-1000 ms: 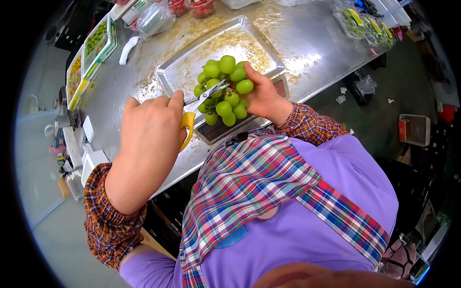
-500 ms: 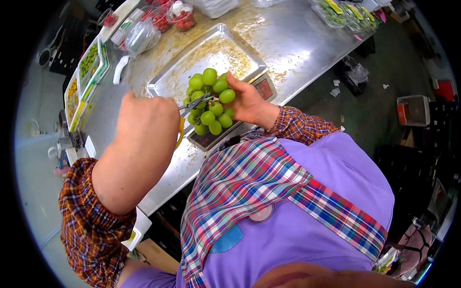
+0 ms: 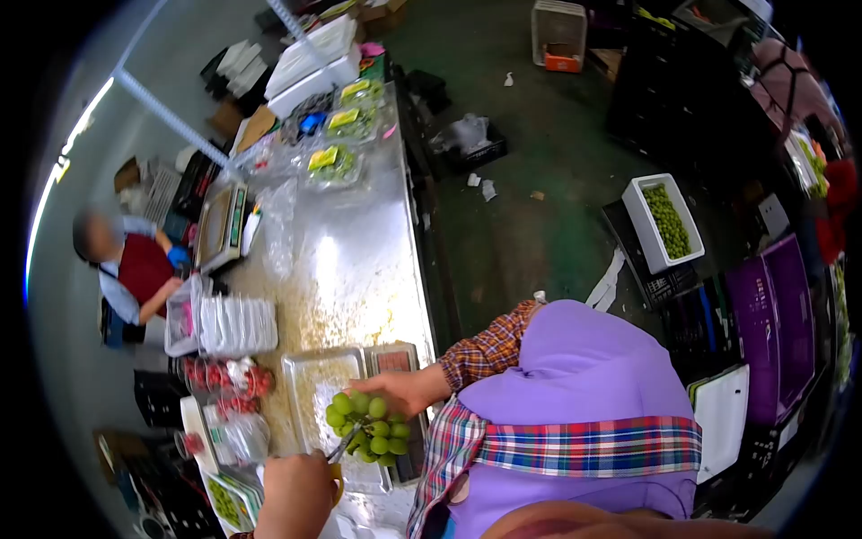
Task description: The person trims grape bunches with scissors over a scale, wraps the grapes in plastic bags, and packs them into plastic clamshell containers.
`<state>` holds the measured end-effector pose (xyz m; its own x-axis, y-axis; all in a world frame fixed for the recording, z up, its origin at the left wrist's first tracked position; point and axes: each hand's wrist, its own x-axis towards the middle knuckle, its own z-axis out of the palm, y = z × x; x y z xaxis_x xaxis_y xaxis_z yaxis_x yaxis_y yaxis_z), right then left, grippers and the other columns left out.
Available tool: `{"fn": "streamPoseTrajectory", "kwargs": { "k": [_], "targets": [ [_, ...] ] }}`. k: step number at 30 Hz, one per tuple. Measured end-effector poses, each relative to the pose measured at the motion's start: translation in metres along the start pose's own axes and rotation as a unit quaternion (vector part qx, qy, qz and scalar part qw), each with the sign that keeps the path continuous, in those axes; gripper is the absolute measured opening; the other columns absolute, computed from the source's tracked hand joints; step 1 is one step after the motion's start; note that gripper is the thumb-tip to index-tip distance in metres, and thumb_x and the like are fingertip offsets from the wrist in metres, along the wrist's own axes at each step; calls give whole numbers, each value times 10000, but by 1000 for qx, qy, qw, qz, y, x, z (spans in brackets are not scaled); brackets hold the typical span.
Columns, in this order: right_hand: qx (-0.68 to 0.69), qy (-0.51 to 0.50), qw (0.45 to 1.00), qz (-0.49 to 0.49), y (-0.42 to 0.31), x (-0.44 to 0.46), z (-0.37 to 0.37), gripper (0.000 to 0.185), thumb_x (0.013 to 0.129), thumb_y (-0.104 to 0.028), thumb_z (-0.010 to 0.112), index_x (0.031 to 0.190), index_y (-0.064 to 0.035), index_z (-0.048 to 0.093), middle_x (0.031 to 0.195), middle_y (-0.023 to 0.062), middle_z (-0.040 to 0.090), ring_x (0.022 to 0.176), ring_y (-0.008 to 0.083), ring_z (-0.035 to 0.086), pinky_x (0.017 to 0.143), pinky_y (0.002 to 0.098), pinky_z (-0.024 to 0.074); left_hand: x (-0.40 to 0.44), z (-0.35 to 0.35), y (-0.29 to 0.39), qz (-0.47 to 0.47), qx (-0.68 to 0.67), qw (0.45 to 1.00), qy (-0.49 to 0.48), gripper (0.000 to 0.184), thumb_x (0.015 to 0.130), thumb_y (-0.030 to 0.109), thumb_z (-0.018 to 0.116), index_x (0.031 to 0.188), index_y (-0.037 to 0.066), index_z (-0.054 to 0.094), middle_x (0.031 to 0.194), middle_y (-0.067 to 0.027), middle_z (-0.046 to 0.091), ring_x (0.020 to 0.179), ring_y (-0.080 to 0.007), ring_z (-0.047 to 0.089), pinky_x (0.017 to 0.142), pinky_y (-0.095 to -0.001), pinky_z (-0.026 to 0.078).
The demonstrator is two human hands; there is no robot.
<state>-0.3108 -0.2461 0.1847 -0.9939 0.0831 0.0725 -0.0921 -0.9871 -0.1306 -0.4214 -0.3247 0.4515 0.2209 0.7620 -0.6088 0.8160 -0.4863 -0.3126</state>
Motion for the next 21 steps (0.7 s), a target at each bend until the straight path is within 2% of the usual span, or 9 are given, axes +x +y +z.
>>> {"fn": "streamPoseTrajectory", "kwargs": {
  "k": [3, 7, 8, 11, 12, 15, 16, 19, 21],
  "targets": [
    [-42, 39, 993, -104, -14, -41, 18, 476, 935, -468, 481, 1294, -156, 473, 1263, 59, 554, 1104, 237, 539, 935, 409, 435, 23, -7, 3, 61, 24, 996, 59, 191, 723, 248, 649, 666, 73, 600, 603, -114, 621, 568, -310, 625, 571, -404, 490],
    [-65, 66, 984, -154, -36, -76, 3, 500, 940, -454, 482, 1352, -176, 434, 1338, 48, 501, 1197, 228, 474, 1009, 413, 370, 55, -17, 9, 125, 29, 984, 124, 194, 751, 237, 627, 661, 69, 588, 563, -116, 604, 531, -299, 618, 546, -395, 486],
    [-64, 104, 978, -170, -39, -86, 9, 500, 945, -442, 477, 1369, -184, 411, 1357, 39, 482, 1243, 227, 431, 1040, 419, 334, 60, -19, 13, 157, 49, 969, 183, 121, 721, 141, 582, 617, 80, 581, 534, -106, 597, 467, -253, 606, 471, -361, 462],
    [-60, 132, 965, -221, -40, -103, 13, 480, 950, -431, 471, 1361, -187, 423, 1361, 38, 477, 1254, 232, 419, 1051, 423, 322, 67, -24, 18, 173, 41, 966, 187, 131, 735, 127, 563, 614, 78, 579, 536, -108, 598, 475, -252, 611, 480, -364, 466],
    [-74, 137, 959, -239, -38, -106, 15, 495, 944, -447, 472, 1344, -156, 446, 1346, 60, 489, 1242, 253, 434, 1051, 431, 325, 67, -25, 20, 168, 47, 966, 190, 126, 737, 124, 559, 622, 76, 578, 538, -106, 598, 477, -251, 611, 482, -364, 463],
    [-54, 111, 967, -225, -28, -114, 19, 475, 923, -480, 497, 1251, -137, 507, 1243, 49, 555, 1140, 235, 507, 1018, 397, 360, 61, -21, 30, 158, 57, 966, 196, 111, 745, 118, 549, 649, 68, 574, 544, -99, 600, 479, -249, 610, 487, -363, 455],
    [-52, 114, 965, -229, -23, -114, 22, 498, 919, -489, 495, 1249, -116, 510, 1227, 72, 558, 1144, 257, 508, 1030, 421, 351, 60, -20, 33, 155, 57, 965, 203, 106, 749, 117, 545, 660, 65, 573, 547, -96, 600, 478, -248, 609, 490, -362, 453],
    [4, 91, 972, -216, -9, -113, 21, 577, 891, -509, 527, 1287, -91, 494, 1301, 118, 518, 1192, 305, 478, 1035, 473, 340, 51, -16, 39, 151, 40, 955, 253, 83, 733, 142, 591, 716, 66, 563, 566, -78, 598, 483, -247, 595, 539, -359, 454],
    [19, 86, 971, -224, -4, -111, 18, 579, 880, -510, 543, 1278, -91, 505, 1288, 121, 525, 1181, 309, 483, 1034, 489, 336, 42, -19, 44, 152, 8, 945, 290, 107, 717, 154, 619, 733, 68, 557, 570, -73, 594, 488, -245, 587, 558, -360, 452]
  ]
}}
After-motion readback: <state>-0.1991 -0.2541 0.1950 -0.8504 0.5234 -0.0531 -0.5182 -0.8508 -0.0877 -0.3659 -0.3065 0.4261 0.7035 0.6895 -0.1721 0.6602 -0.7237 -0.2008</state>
